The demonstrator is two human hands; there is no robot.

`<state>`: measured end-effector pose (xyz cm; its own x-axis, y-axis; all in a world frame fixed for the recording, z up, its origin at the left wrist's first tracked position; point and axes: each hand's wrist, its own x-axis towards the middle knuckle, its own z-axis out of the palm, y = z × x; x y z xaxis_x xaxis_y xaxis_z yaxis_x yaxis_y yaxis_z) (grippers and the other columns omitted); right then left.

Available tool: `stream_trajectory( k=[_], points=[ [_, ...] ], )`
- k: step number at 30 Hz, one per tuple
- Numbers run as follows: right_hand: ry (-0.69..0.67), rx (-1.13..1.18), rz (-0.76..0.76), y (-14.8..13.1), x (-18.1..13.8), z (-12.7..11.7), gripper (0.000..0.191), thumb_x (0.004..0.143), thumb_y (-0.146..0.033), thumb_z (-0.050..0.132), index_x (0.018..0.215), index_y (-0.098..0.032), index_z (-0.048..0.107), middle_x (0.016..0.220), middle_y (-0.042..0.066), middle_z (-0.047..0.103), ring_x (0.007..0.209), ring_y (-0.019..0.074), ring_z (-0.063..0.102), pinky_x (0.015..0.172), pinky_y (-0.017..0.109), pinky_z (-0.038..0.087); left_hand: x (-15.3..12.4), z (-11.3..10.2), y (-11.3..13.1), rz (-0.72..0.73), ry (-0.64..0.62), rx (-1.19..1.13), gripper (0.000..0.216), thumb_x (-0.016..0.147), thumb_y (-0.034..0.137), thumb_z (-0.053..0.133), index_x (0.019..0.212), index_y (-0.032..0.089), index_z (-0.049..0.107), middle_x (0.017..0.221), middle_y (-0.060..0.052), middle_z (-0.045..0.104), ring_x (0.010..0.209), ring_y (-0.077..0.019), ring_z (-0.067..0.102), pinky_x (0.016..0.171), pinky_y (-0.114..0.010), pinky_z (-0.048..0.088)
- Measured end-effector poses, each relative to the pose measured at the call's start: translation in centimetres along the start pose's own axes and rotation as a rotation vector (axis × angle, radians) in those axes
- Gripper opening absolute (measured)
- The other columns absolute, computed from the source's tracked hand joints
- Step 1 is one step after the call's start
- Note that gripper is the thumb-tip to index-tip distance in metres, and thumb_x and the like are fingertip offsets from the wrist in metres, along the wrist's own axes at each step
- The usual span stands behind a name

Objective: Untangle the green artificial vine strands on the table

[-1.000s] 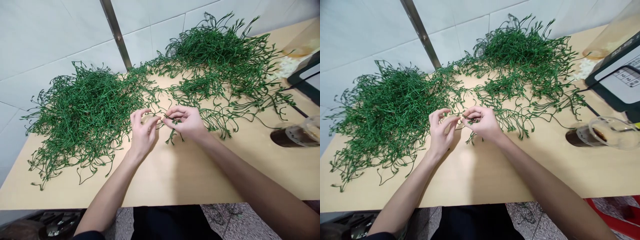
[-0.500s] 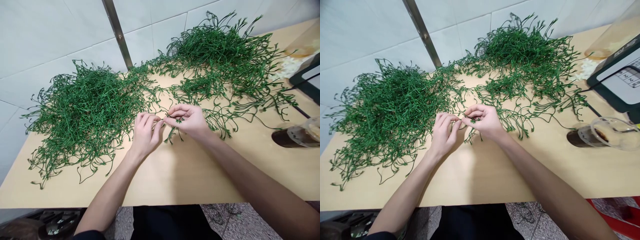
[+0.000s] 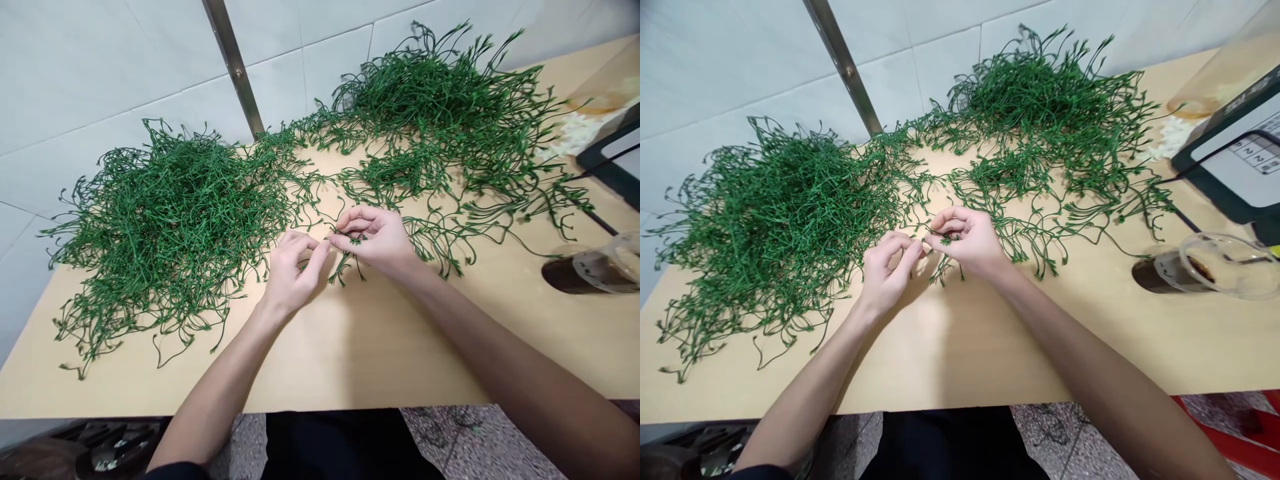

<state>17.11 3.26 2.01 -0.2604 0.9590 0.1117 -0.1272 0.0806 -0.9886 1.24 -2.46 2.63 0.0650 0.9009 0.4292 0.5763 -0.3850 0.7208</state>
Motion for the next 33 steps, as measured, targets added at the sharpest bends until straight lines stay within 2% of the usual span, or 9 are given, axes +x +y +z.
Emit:
stream_trajectory(
  k=[3,5,9,13,18,21,26,30,33],
  points=[
    [-0.009,-0.025,0.001,0.2,0.0,0.0,0.038,0.050,-0.032,0.091,0.070,-0.018,0.062,0.062,0.000,0.067,0.057,0.0127,0.061,0.057,0.025,0.051,-0.1,0.1,0.2,-0.150,0.038,-0.283,0.020,0.092,0.040,0.059,0.091,0.020,0.060,0.075,-0.002,0.067,0.072,-0.0165,0.066,0.073,-0.033,0.051],
    [-0.007,-0.034,0.006,0.2,0.1,0.0,0.039,0.051,-0.032,0.091,0.072,-0.018,0.061,0.063,0.000,0.068,0.057,0.0130,0.061,0.057,0.025,0.050,-0.1,0.2,0.2,-0.174,0.074,-0.491,0.024,0.092,0.043,0.059,0.101,0.021,0.057,0.081,-0.002,0.068,0.072,-0.0157,0.069,0.074,-0.033,0.054],
    [0.012,-0.018,0.034,0.3,0.1,0.0,0.044,0.053,-0.032,0.089,0.078,-0.020,0.055,0.062,-0.001,0.068,0.054,0.0115,0.058,0.053,0.023,0.044,0.1,0.3,0.1,-0.137,0.117,-0.640,0.025,0.093,0.042,0.057,0.107,0.021,0.058,0.099,-0.006,0.071,0.096,-0.0203,0.071,0.093,-0.039,0.053],
    [-0.006,0.004,0.062,0.1,0.0,-0.1,0.053,0.053,-0.034,0.090,0.084,-0.022,0.049,0.060,-0.004,0.067,0.052,0.0105,0.056,0.052,0.023,0.043,0.2,0.3,0.2,-0.163,0.086,-0.607,0.028,0.092,0.036,0.058,0.116,0.022,0.052,0.103,-0.008,0.074,0.106,-0.0221,0.070,0.098,-0.041,0.053],
    [0.001,-0.011,0.065,0.0,0.0,-0.2,0.056,0.051,-0.035,0.091,0.084,-0.023,0.047,0.061,-0.004,0.068,0.051,0.0108,0.057,0.052,0.023,0.045,-0.2,0.7,-0.3,-0.196,0.068,-0.363,0.038,0.087,0.022,0.064,0.120,0.023,0.046,0.110,-0.009,0.073,0.106,-0.0208,0.070,0.097,-0.040,0.054],
    [-0.006,-0.018,0.048,0.0,0.0,-0.1,0.056,0.052,-0.037,0.090,0.085,-0.023,0.048,0.064,-0.003,0.071,0.053,0.0121,0.060,0.053,0.024,0.047,-0.3,0.9,-0.9,-0.192,0.046,-0.287,0.040,0.086,0.024,0.067,0.119,0.023,0.046,0.102,-0.008,0.075,0.099,-0.0199,0.073,0.095,-0.039,0.055],
    [-0.008,-0.001,0.042,-0.3,-0.2,0.1,0.055,0.050,-0.034,0.091,0.083,-0.023,0.048,0.062,-0.004,0.071,0.055,0.0132,0.064,0.056,0.024,0.050,-0.2,0.7,-1.2,-0.224,0.039,-0.325,0.037,0.084,0.029,0.071,0.110,0.023,0.044,0.086,-0.003,0.075,0.081,-0.0159,0.073,0.081,-0.031,0.056],
    [-0.005,-0.004,0.038,-0.4,-0.2,0.1,0.054,0.052,-0.035,0.090,0.083,-0.023,0.048,0.063,-0.003,0.072,0.056,0.0132,0.064,0.055,0.023,0.050,0.0,0.5,-0.6,-0.219,0.020,-0.257,0.030,0.083,0.032,0.072,0.103,0.022,0.051,0.086,-0.004,0.074,0.081,-0.0157,0.071,0.078,-0.030,0.054],
    [-0.017,-0.023,0.033,-0.3,-0.3,0.1,0.049,0.057,-0.034,0.087,0.084,-0.023,0.048,0.065,-0.002,0.073,0.055,0.0128,0.064,0.052,0.022,0.047,0.1,0.7,-0.3,-0.290,0.052,-0.325,0.027,0.086,0.034,0.067,0.103,0.022,0.050,0.080,-0.002,0.073,0.073,-0.0138,0.070,0.071,-0.027,0.053]
  ],
)
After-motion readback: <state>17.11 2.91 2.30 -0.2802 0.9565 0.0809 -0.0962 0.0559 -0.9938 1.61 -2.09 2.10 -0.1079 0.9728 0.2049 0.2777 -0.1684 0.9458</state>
